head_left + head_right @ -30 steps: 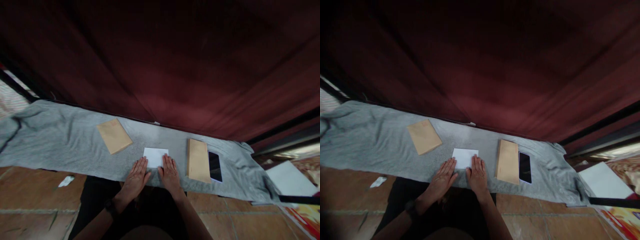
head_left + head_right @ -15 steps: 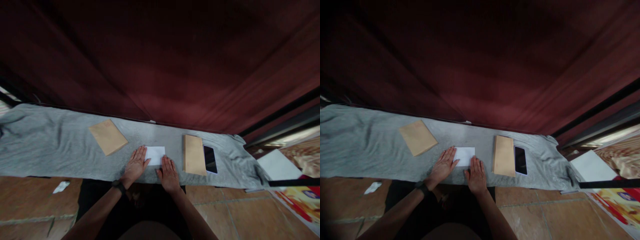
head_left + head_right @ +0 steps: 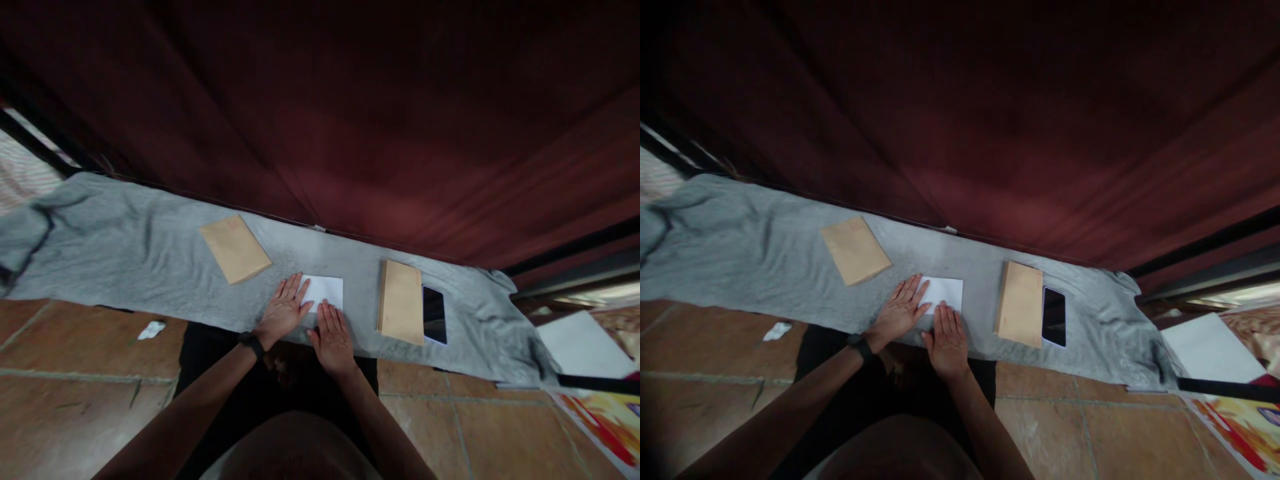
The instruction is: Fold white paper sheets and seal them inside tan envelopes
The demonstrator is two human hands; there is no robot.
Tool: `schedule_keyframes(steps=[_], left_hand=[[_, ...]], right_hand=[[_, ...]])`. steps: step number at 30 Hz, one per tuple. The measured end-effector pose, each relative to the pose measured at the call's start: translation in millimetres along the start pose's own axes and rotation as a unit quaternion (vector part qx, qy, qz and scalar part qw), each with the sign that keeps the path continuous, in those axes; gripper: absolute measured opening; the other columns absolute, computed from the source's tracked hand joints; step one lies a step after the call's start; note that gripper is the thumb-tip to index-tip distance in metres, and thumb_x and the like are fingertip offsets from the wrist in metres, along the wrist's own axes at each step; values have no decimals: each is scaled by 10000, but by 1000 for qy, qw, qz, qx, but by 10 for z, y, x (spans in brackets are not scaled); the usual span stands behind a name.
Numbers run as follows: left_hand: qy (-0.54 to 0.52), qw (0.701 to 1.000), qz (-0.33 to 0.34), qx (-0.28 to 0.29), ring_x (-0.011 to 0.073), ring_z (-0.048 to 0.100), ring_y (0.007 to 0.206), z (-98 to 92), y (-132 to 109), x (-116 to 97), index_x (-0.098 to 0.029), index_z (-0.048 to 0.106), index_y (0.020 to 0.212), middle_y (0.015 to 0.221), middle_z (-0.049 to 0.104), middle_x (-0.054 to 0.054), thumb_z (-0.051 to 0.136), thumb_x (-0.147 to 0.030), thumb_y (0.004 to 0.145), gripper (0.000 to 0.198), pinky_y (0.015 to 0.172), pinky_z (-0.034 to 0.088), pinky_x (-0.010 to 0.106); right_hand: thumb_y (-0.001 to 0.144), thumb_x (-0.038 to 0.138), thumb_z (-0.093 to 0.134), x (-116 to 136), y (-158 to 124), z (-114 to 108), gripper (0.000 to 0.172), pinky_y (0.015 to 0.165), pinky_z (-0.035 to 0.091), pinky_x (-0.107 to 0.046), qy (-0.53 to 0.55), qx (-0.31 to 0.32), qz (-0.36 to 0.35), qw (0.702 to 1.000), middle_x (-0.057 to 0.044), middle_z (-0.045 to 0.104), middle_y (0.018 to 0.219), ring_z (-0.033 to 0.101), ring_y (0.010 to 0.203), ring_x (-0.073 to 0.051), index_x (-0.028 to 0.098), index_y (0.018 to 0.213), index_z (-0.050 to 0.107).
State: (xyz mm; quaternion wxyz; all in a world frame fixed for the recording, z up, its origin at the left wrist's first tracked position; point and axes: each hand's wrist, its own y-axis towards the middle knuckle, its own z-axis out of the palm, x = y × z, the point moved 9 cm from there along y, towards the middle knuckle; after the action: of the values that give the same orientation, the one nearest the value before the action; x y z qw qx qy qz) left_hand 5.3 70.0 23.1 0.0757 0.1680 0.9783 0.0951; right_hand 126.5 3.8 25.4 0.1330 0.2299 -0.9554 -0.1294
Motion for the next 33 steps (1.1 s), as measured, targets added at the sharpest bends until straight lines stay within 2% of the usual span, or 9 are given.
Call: schedule_keyframes(steps=[7,11,15,17,23,33], left_hand=[[-19,1000,1,-4,319,272,1508,-8,-6,1,-134,393,1534,1629,273,182,397,-488,1015,628,1225,245,496],[-27,1000,-5,-8,319,281,1506,-21,-11,0,-145,395,1535,1631,279,165,418,-503,1006,639,1229,238,495],[-17,1000,-2,-5,329,283,1503,-36,-13,-22,-135,398,1533,1624,285,189,441,-526,995,666,1228,238,499],[-11,1000,-1,-2,332,283,1503,-41,-13,-28,-129,397,1532,1618,293,201,456,-529,989,678,1227,237,500],[0,1000,0,0,328,288,1502,-32,-19,-26,-135,399,1530,1607,321,205,479,-495,988,656,1229,230,502],[-3,1000,-15,8,322,278,1506,-21,-18,-28,-151,384,1537,1618,308,191,474,-543,981,686,1228,233,502]], right_hand=[[1050,403,403,-287,-221,-78,618,1201,305,-482,-23,-4,21,999,-185,390,1574,367,1467,-293,59,1555,316],[1061,391,367,-380,-245,-131,575,1197,312,-485,-5,9,35,999,-178,416,1562,369,1467,-287,73,1541,357],[1074,362,318,-442,-24,-170,507,1194,313,-515,33,13,48,998,-145,487,1522,360,1472,-276,107,1490,457],[1077,334,298,-411,170,-135,505,1191,323,-501,50,13,40,998,-148,450,1549,345,1480,-262,100,1502,436],[1071,296,293,-259,629,203,495,1209,284,-477,58,56,12,997,-154,421,1565,333,1486,-248,97,1498,447],[1065,347,332,-491,725,339,527,1214,199,-514,-10,68,44,997,-140,302,1626,291,1498,-271,141,1549,362]])
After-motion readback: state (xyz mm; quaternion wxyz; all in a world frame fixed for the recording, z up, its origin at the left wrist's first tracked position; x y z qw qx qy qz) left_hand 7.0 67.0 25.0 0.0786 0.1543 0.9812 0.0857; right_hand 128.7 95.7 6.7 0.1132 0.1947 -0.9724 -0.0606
